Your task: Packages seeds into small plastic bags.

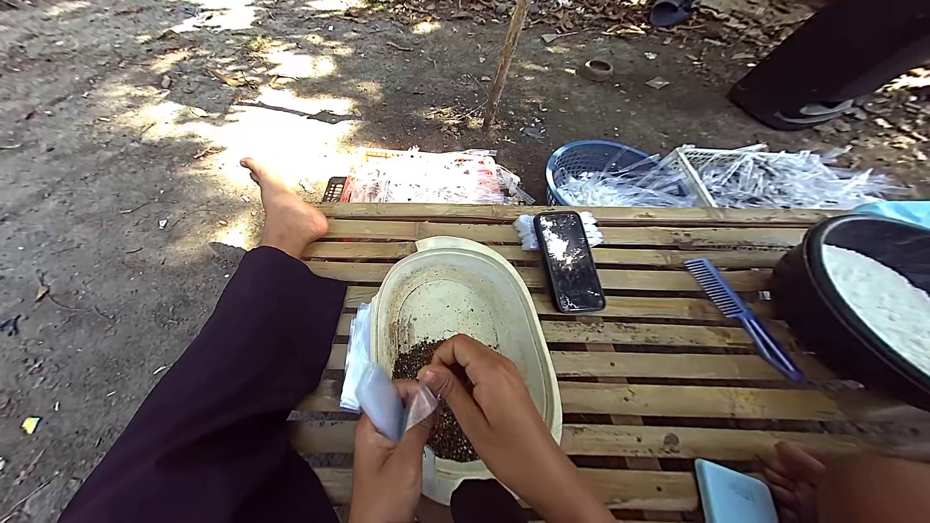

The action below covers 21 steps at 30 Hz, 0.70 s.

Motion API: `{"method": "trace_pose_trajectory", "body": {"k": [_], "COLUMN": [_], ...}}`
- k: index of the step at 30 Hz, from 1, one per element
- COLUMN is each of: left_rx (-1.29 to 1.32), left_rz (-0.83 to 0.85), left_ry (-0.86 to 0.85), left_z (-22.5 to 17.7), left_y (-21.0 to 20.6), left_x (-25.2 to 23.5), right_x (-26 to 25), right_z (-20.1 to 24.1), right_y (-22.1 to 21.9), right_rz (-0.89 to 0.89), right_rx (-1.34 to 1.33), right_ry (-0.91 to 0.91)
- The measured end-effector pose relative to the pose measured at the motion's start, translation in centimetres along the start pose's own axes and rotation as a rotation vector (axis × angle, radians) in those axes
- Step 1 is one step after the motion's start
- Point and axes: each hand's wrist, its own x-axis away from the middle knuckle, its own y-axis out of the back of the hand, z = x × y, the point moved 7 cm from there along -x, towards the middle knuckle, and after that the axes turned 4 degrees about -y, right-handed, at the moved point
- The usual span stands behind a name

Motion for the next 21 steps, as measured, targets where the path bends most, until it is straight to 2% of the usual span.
{"method": "trace_pose_trajectory", "body": {"k": [7,13,16,18,21], "left_rx": [0.045,0.134,0.174,0.171,0.198], "left_rz": [-0.072,-0.054,-0.038,-0.089,-0.25], "left_ry": [0.074,0.12,0.13,0.138,0.205], "left_z": [0.0,0.3,0.4,0.7,1.5], "left_y": [0.1,-0.3,-0.4,-0.1,1.1], "left_x": [0.4,0.9,0.8,0.7,0.3], "right_x": [-0.2,0.2,0.2,0.0,-0.3], "right_z": [-0.7,-0.6,-0.5,-0.1,0.7], "right_y": [0.1,0.7,1.2,1.7,3.1], "right_rz": [0.187,-0.015,-0.049,-0.034,-0.015], "right_rx": [-0.318,-0.343,-0.356,-0.339,-0.325], "right_ry": [-0.072,-0.107,-0.101,-0.071,0.001]}}
